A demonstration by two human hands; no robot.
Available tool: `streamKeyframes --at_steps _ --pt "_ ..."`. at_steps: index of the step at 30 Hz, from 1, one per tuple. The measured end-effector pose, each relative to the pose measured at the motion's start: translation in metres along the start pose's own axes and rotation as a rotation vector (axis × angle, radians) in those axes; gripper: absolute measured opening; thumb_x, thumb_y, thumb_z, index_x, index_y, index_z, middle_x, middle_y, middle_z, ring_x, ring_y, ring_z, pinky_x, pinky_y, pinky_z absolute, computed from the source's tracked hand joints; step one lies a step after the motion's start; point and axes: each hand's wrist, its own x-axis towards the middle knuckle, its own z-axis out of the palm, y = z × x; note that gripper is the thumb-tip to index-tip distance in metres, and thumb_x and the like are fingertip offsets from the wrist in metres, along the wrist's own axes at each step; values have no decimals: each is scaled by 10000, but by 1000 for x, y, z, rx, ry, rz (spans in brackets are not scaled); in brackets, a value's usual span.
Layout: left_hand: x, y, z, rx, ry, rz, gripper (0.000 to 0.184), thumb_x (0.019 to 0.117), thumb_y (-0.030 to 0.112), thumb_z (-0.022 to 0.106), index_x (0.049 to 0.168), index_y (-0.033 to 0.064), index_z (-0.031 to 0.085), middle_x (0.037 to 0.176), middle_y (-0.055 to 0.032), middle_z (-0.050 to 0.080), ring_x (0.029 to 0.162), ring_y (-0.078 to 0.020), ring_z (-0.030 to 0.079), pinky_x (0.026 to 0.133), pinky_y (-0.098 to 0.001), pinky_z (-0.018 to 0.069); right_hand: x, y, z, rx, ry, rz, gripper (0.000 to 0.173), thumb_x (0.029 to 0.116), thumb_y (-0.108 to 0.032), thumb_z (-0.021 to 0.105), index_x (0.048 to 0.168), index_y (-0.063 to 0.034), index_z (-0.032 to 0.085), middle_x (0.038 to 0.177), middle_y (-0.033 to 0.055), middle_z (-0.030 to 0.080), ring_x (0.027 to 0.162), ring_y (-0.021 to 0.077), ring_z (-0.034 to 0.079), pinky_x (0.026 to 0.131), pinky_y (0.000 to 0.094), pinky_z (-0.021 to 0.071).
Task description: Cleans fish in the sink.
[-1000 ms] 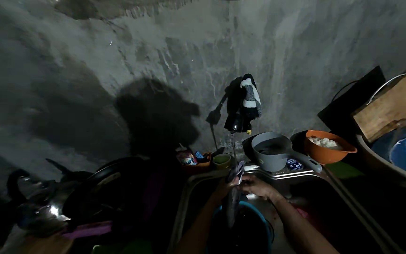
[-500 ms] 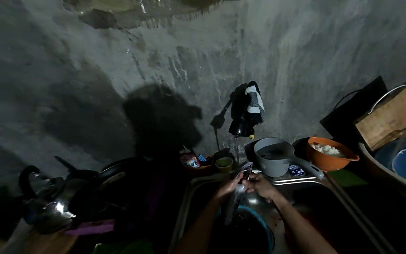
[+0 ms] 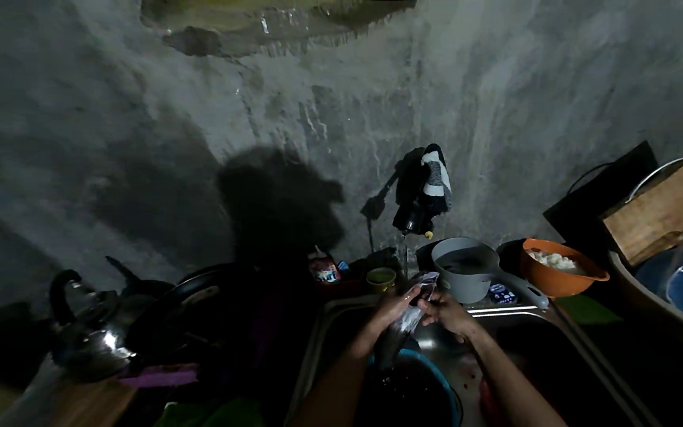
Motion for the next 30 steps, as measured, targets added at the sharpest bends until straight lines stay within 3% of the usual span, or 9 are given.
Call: streamKeyframes --at_steps 6,10,13,17,22,27,30 --pt "1 -3 2 1 -14 -13 449 1049 355 575 1311 -8 609 1248 -210 643 1159 -277 613 1040 -459 469 -5 1 1 50 -10 42 182 1063 -71 512 1159 63 588 1032 91 632 884 124 659 781 312 588" --pt "2 -8 2 21 -24 35 467 1041 347 590 1342 -10 596 1294 -207 634 1207 -274 604 1075 -457 457 -10 -3 0 31 -60 115 271 1079 -107 493 1286 63 540 1166 123 609 993 146 648 845 332 579" --pt "2 -11 2 -5 -33 57 425 1041 315 596 1307 -16 611 1256 -186 648 1163 -237 616 1053 -421 470 -12 0 -5 -5 -124 102 219 1052 -77 544 1224 55 571 1097 85 619 969 126 643 848 329 574" --pt "0 -8 1 35 -41 27 455 1041 360 587 1297 -16 615 1244 -200 648 1162 -259 615 1049 -440 468 -12 3 -4 28 -139 78 150 1035 -53 562 1153 37 584 1035 58 626 926 116 652 828 329 587" --pt "-2 -3 -1 20 -51 15 452 1030 339 615 1318 -10 603 1272 -198 640 1185 -261 608 1063 -441 462 -15 3 0 -13 -160 128 303 1087 -151 484 1310 49 527 1151 107 608 1011 150 638 856 353 570" --pt "-2 0 -3 66 -39 -5 483 1034 370 602 1339 -4 598 1297 -208 633 1217 -280 600 1081 -460 449 -15 2 5 -11 -34 54 239 1068 -105 517 1233 60 568 1102 100 622 962 124 640 830 309 571" --pt "-1 4 -2 73 -22 -26 478 1057 393 546 1320 -4 601 1259 -216 636 1182 -294 601 1049 -478 454 -13 -2 10 14 72 -24 240 1047 -67 549 1247 63 571 1148 127 621 966 140 649 812 305 578"
